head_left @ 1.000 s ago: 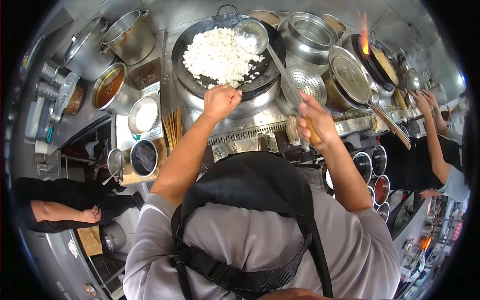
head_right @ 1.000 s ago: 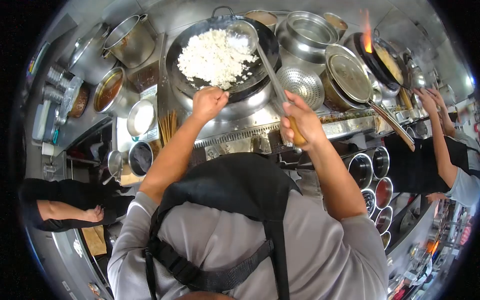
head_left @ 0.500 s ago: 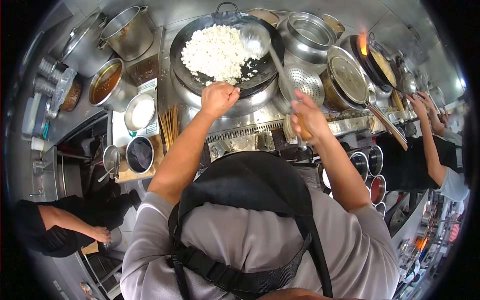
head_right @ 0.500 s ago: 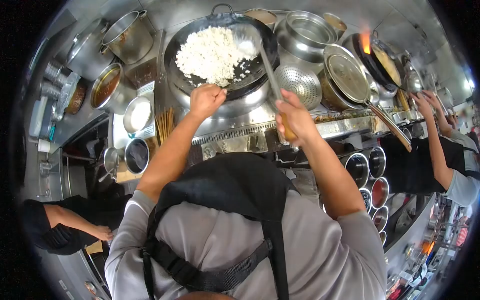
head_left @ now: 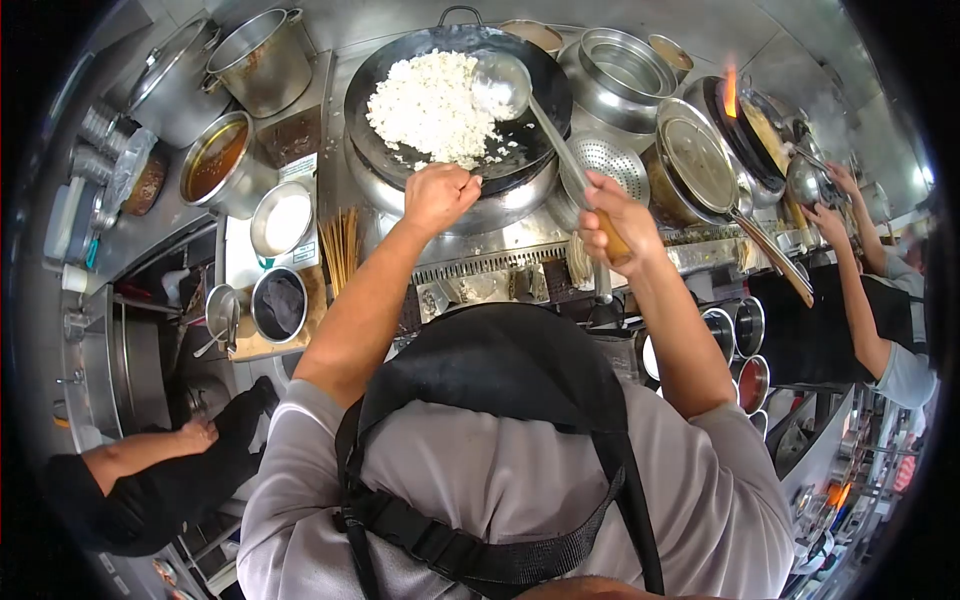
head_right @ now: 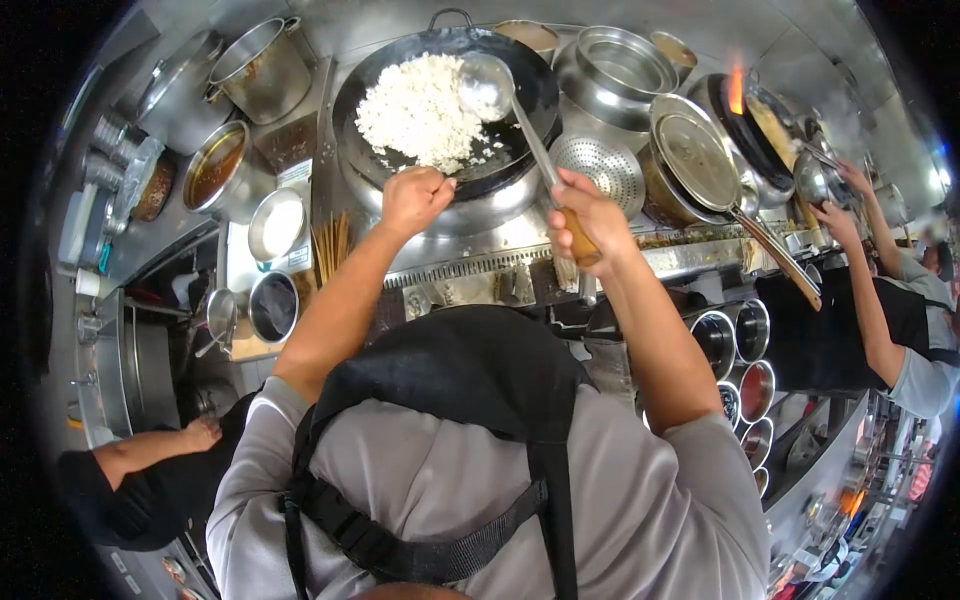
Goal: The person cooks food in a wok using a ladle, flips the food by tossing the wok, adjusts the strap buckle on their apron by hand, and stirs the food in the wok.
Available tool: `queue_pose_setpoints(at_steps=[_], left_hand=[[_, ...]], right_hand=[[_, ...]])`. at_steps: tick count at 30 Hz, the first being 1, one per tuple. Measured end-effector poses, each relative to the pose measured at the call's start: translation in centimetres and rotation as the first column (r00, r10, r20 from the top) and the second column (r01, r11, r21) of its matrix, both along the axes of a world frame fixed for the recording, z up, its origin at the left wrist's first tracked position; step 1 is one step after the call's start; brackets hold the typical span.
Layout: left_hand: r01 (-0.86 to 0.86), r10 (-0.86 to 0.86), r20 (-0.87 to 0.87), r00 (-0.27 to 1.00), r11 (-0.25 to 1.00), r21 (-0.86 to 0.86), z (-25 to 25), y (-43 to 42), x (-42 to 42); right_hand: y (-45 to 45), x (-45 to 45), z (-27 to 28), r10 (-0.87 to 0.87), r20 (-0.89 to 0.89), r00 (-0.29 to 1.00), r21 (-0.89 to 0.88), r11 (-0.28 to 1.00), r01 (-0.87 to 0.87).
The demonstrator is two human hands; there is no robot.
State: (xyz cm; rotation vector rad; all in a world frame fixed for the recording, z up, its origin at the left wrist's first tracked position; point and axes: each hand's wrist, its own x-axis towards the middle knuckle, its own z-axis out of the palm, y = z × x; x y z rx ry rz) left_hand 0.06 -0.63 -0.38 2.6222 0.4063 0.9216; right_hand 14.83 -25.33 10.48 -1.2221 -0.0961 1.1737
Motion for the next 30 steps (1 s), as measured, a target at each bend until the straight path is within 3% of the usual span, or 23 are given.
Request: queue_pose_setpoints(at_steps=[1, 3, 5, 7, 9, 10, 11, 13, 15, 17, 19, 23, 24, 27, 29, 30], left_hand=[[0.001, -0.001, -0.005, 1.0, 1.0, -0.002, -0.1, 0.0, 0.0], [-0.001, 0.001, 0.014, 1.0, 1.0, 0.001, -0.2, 0.0, 0.1], [-0.005, 0.005, 0.028, 1.0, 1.0, 0.0, -0.1, 0.0, 0.1], [0.001, -0.001, 0.03, 1.0, 1.0, -0.003, -0.2, -0.2, -0.1], [0.042, -0.043, 0.122, 0.992, 0.999, 0.01, 0.0, -0.2, 0.1], [0.007, -0.007, 0.019, 1.0, 1.0, 0.003, 0.1, 0.0, 0.0], [0.007, -0.007, 0.02, 1.0, 1.0, 0.005, 0.1, 0.0, 0.2], [0.014, -0.014, 0.049, 0.999, 1.0, -0.006, -0.2, 0.0, 0.2], [0.008, -0.008, 0.044, 0.999, 1.0, 0.002, -0.3, 0.1, 0.2], [-0.002, 0.002, 0.033, 0.999, 1.0, 0.009, -0.3, 0.1, 0.1], [0.024, -0.025, 0.079, 0.997, 1.0, 0.01, -0.1, -0.1, 0.1], [0.002, -0.004, 0.055, 0.998, 1.0, 0.03, -0.4, 0.0, -0.1], [0.018, -0.019, 0.067, 0.998, 1.0, 0.018, -0.6, 0.1, 0.0], [0.025, -0.027, 0.105, 0.994, 1.0, 0.016, -0.6, 0.3, 0.3], [0.026, -0.027, 0.069, 0.997, 0.999, 0.027, -0.6, 0.2, 0.1], [0.03, -0.03, 0.066, 0.997, 1.0, 0.002, -0.3, 0.1, 0.1]], right_hand=[[-1.0, -0.2, 0.2, -0.001, -0.005, 1.0, -0.002, 1.0, 0.001], [-3.9, -0.4, 0.3, 0.059, -0.093, 0.994, 0.202, 0.979, -0.039], [-4.5, -1.2, 0.4, 0.084, -0.175, 0.981, 0.2, 0.979, -0.048], [-3.7, -2.3, -1.5, 0.103, -0.266, 0.958, 0.007, 0.994, -0.105], [-1.6, -2.7, -2.5, 0.088, -0.223, 0.971, -0.023, 0.995, -0.096], [-0.9, -3.1, -1.6, 0.127, -0.084, 0.988, -0.016, 0.991, -0.129], [-0.6, -3.3, -0.7, 0.167, 0.053, 0.985, -0.017, 0.986, -0.166], [-2.7, -4.5, 0.6, 0.152, 0.057, 0.987, 0.0, 0.988, -0.152], [-5.3, -4.0, 0.9, 0.186, -0.13, 0.974, 0.191, 0.968, -0.16], [-4.8, -3.8, -0.4, 0.197, -0.221, 0.955, 0.2, 0.968, -0.153], [-2.0, -3.5, -2.8, 0.144, -0.364, 0.92, 0.061, 0.99, -0.131], [-0.4, -4.3, -0.4, 0.209, -0.186, 0.96, 0.151, 0.972, -0.183], [-1.6, -4.4, -0.3, 0.242, -0.212, 0.947, 0.235, 0.953, -0.191], [-3.9, -4.7, -0.1, 0.257, -0.319, 0.912, 0.272, 0.947, -0.172], [-2.4, -4.6, -2.7, 0.268, -0.374, 0.888, 0.273, 0.947, -0.171], [-0.6, -4.1, -3.7, 0.221, -0.368, 0.903, 0.192, 0.968, -0.159]])
